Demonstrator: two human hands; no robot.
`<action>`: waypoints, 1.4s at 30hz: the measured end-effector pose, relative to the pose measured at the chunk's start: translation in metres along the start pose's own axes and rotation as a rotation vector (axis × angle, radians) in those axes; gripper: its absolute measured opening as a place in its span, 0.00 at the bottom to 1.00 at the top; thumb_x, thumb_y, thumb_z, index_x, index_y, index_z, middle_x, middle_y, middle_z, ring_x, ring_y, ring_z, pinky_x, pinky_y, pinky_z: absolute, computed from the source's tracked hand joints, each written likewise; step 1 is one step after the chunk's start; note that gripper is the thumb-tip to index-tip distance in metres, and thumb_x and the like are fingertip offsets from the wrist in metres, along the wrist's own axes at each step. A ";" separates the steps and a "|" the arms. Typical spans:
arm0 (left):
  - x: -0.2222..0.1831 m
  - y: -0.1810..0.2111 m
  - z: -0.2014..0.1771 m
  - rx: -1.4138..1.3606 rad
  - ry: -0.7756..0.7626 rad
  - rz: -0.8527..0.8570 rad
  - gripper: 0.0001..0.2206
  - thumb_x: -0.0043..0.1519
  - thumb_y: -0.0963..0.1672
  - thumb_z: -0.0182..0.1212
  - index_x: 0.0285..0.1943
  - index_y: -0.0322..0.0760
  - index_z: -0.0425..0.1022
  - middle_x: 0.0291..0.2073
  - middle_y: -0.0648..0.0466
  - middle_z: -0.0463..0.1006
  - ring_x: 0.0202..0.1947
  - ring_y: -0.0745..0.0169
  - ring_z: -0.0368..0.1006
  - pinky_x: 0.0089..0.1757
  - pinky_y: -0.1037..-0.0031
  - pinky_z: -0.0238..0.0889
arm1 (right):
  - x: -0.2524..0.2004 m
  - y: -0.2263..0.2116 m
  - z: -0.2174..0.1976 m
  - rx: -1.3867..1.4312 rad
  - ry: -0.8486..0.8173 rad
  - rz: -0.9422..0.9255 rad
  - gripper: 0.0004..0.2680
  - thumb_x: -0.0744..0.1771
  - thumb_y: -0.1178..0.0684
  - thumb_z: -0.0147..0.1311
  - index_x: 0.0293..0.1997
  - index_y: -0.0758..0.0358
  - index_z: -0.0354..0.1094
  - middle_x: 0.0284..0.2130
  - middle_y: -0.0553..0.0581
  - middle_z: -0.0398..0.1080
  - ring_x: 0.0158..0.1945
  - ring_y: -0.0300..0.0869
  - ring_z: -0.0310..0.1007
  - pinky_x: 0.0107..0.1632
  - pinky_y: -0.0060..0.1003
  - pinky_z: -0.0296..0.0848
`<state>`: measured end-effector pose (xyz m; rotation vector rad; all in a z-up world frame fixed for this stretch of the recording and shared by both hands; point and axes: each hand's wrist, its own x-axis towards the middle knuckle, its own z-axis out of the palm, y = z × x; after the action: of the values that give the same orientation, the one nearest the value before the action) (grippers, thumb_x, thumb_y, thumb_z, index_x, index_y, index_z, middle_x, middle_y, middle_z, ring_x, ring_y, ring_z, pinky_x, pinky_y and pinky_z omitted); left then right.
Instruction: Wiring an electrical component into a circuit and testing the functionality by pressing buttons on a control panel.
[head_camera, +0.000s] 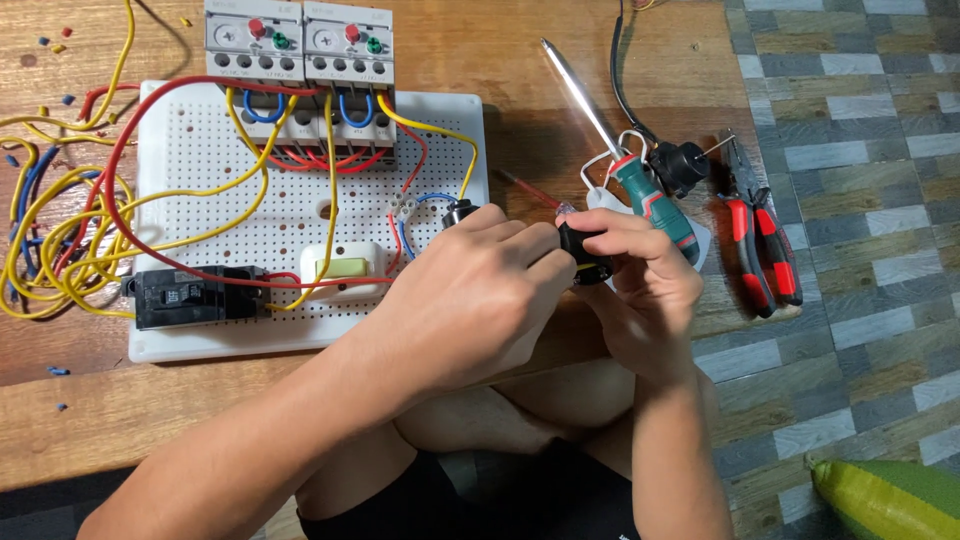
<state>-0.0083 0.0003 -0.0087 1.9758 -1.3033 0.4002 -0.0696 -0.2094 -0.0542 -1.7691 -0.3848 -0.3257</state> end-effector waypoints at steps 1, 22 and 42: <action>-0.001 0.000 0.002 0.049 0.006 0.003 0.05 0.57 0.40 0.60 0.38 0.32 0.71 0.33 0.46 0.74 0.28 0.51 0.69 0.38 0.65 0.60 | 0.000 0.000 0.000 0.009 0.006 0.006 0.14 0.65 0.67 0.60 0.53 0.62 0.61 0.60 0.62 0.67 0.63 0.48 0.70 0.69 0.41 0.73; 0.004 0.002 -0.004 0.357 0.095 0.154 0.04 0.61 0.42 0.60 0.40 0.34 0.73 0.37 0.49 0.71 0.33 0.58 0.64 0.41 0.70 0.57 | -0.003 -0.005 -0.001 0.032 0.006 0.119 0.16 0.64 0.61 0.61 0.58 0.71 0.65 0.60 0.67 0.69 0.64 0.51 0.72 0.71 0.43 0.71; 0.004 -0.008 0.003 0.335 0.023 0.044 0.05 0.60 0.43 0.59 0.38 0.36 0.70 0.35 0.49 0.71 0.33 0.55 0.68 0.39 0.68 0.58 | -0.004 -0.007 -0.006 0.166 -0.020 0.311 0.20 0.63 0.65 0.61 0.61 0.76 0.64 0.53 0.64 0.72 0.52 0.43 0.74 0.59 0.34 0.75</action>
<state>0.0004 -0.0026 -0.0121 2.2095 -1.3344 0.6993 -0.0766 -0.2137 -0.0484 -1.6391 -0.1419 -0.0523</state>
